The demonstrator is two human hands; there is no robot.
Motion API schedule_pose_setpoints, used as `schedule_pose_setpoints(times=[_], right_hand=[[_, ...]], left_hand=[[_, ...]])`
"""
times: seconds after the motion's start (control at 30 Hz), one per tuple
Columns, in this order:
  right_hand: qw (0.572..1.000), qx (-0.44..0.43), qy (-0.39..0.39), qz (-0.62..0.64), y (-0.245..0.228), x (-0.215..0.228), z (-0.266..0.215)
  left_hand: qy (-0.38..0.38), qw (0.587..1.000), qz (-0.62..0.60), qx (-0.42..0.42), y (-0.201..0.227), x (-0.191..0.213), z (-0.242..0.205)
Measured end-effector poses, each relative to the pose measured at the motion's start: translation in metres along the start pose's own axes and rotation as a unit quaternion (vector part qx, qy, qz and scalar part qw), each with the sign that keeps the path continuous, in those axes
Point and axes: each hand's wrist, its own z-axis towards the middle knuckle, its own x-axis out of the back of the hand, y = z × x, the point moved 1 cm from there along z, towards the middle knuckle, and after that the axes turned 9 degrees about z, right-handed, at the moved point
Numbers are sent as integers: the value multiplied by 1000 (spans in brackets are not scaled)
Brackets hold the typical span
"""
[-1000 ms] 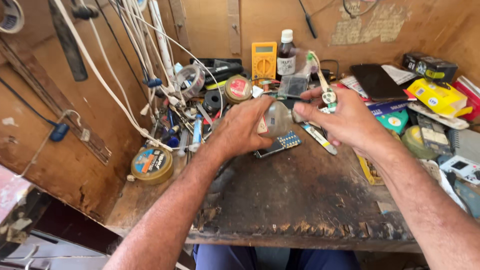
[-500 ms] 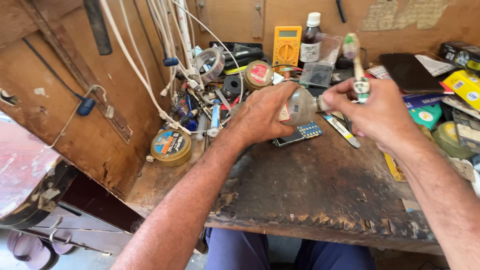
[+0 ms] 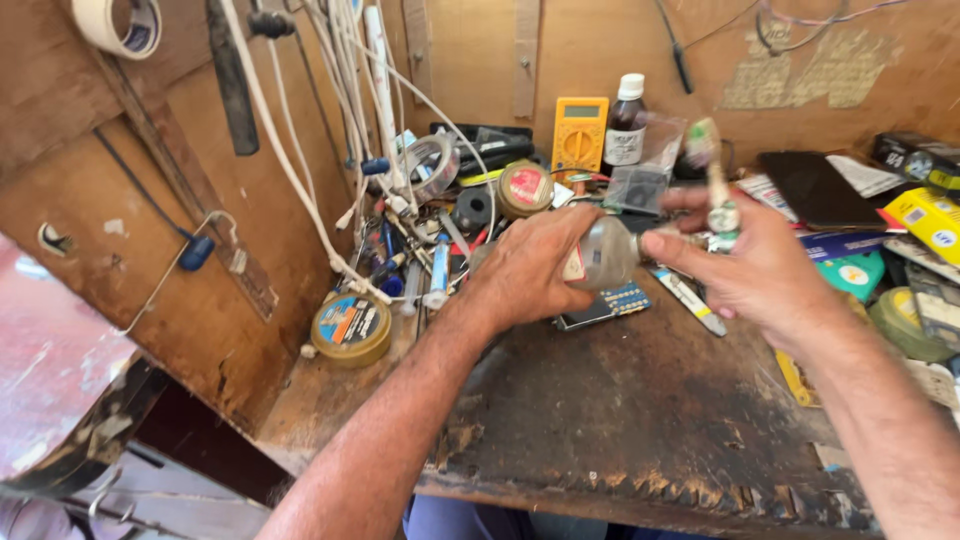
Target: The person cleans a small electronic circuit board. They first inspect the board, then apply a liquid from a bottle onto a toothbrush. Finally, they use the wet toothbrush to scrub the surface of the circuit board.
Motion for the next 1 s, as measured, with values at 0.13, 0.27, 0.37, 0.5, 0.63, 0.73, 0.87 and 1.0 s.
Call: schedule_pose_setpoints(times=[0.13,0.27,0.37,0.5,0.63,0.73,0.87,1.0], right_hand=[[982,168,-34,-75,14,8,7],[998,-1,24,66,43,30,12],[997,42,63,25,67,44,20],[970,19,146,-194,101,47,24],[967,61,153,-194,118,50,23],[962,27,154,-224,121,53,21],[955,-5,176,-238,112,63,22],[968,71,121,-207,92,70,9]], left_hand=[[6,1000,10,-24,3,-3,3],[-6,1000,7,11,-2,1,4],[17,1000,3,-4,-3,4,6],[-21,1000,10,20,0,5,8],[-25,1000,10,16,3,4,12],[-33,999,12,25,4,5,12],[-22,1000,2,14,6,7,14],[-25,999,3,21,7,8,14]])
